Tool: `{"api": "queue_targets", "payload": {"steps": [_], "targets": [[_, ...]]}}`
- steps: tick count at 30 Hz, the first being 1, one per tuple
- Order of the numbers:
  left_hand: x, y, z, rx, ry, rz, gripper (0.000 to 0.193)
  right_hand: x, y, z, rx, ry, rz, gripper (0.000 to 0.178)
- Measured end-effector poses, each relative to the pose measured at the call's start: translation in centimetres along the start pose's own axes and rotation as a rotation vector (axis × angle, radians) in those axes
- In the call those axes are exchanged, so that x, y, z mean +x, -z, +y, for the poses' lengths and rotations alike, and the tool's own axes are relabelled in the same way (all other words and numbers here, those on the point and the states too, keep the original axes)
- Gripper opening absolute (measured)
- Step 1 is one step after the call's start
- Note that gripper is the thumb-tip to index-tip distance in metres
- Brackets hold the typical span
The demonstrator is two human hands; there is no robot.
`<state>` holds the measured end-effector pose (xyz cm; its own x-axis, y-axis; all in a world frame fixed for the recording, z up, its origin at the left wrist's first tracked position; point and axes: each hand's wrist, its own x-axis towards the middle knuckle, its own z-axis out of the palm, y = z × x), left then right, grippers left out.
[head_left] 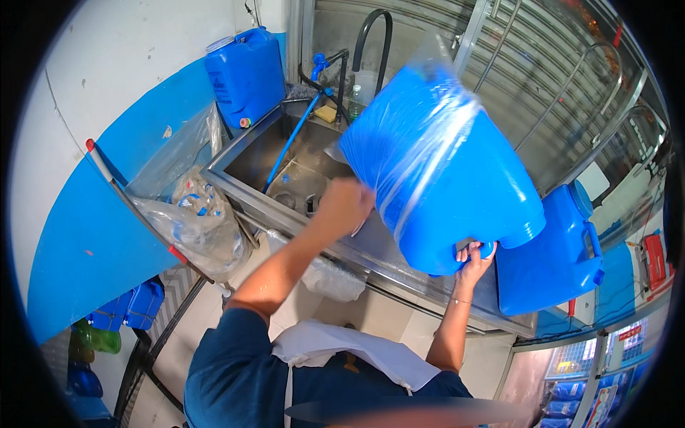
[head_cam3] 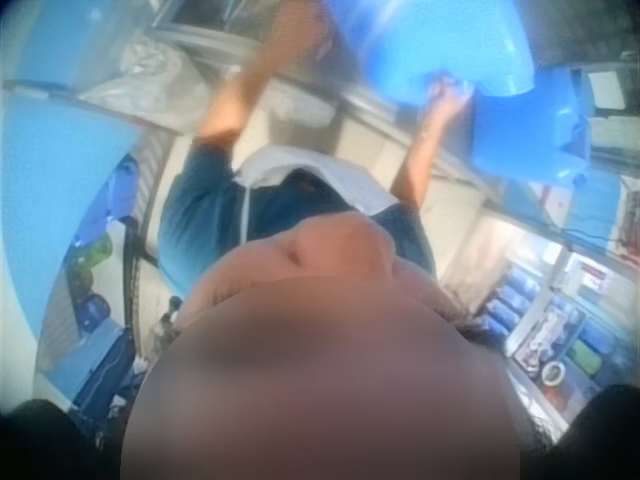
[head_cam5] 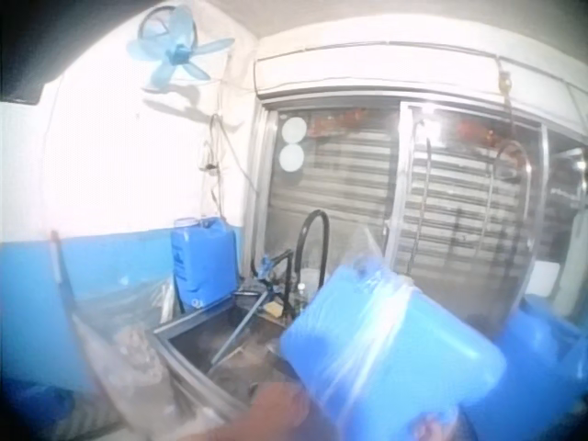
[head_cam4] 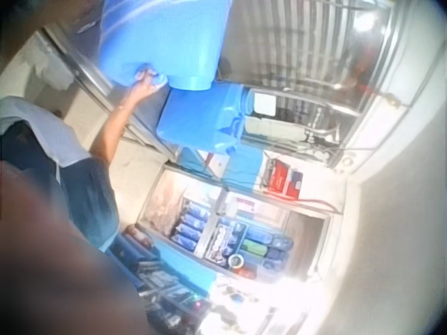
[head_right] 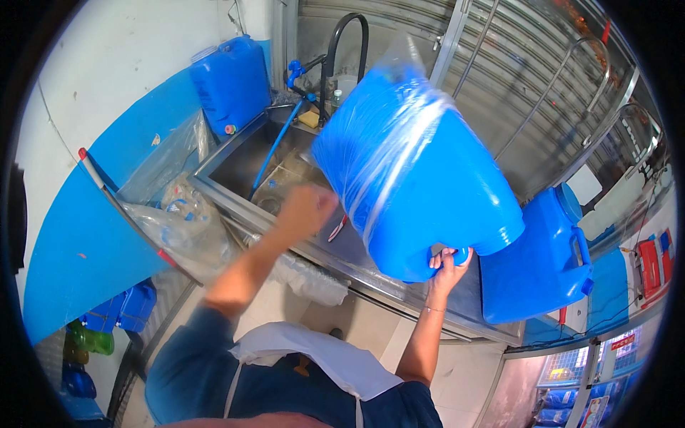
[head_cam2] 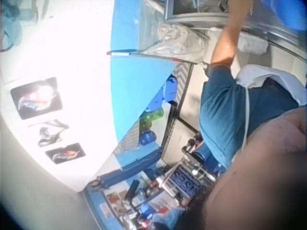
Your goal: The person wraps a blue plastic container in a clear plastic bag, then uses a red heat gun to shrink-wrap the bag around the container. They apply a label to the container's neck and continue heating the seal. Finally, they place the sealed container into a larger plastic bag.
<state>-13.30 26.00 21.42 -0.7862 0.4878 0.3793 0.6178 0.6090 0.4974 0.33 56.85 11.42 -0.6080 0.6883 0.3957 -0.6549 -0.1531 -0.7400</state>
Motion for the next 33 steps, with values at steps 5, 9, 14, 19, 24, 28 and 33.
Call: {"api": "queue_targets", "payload": {"steps": [5, 9, 14, 19, 24, 28, 33], "targets": [[10.5, 7.0, 2.9, -0.088, -0.613, 0.517, 0.022, -0.8, -2.6, -1.5, -0.624, 0.272, -0.082, 0.03], [16.3, 5.8, 3.6, 0.178, -0.229, 0.046, 0.026, -1.7, -4.4, -2.3, -0.921, 0.468, -0.089, 0.019], [17.0, 4.6, 4.9, 0.283, -0.117, -0.02, 0.022, -2.4, -5.4, -3.7, -1.016, 0.468, -0.12, 0.018], [14.7, 3.9, 12.6, 0.094, -0.665, -0.097, 0.021, -2.6, -6.6, -2.4, -0.978, 0.436, -0.086, 0.02], [18.2, 8.3, 6.5, -0.023, -0.505, 0.098, 0.044, -3.4, -5.6, -2.9, -0.919, 0.479, -0.045, 0.02], [17.8, 5.0, 2.4, 0.211, -0.338, -0.289, 0.055, -3.8, -4.4, -4.2, -0.947, 0.44, -0.066, 0.017], [15.9, 1.6, 6.9, 0.129, -0.345, -0.354, 0.057, -4.5, -5.1, -3.3, -0.929, 0.426, -0.078, 0.017]]}}
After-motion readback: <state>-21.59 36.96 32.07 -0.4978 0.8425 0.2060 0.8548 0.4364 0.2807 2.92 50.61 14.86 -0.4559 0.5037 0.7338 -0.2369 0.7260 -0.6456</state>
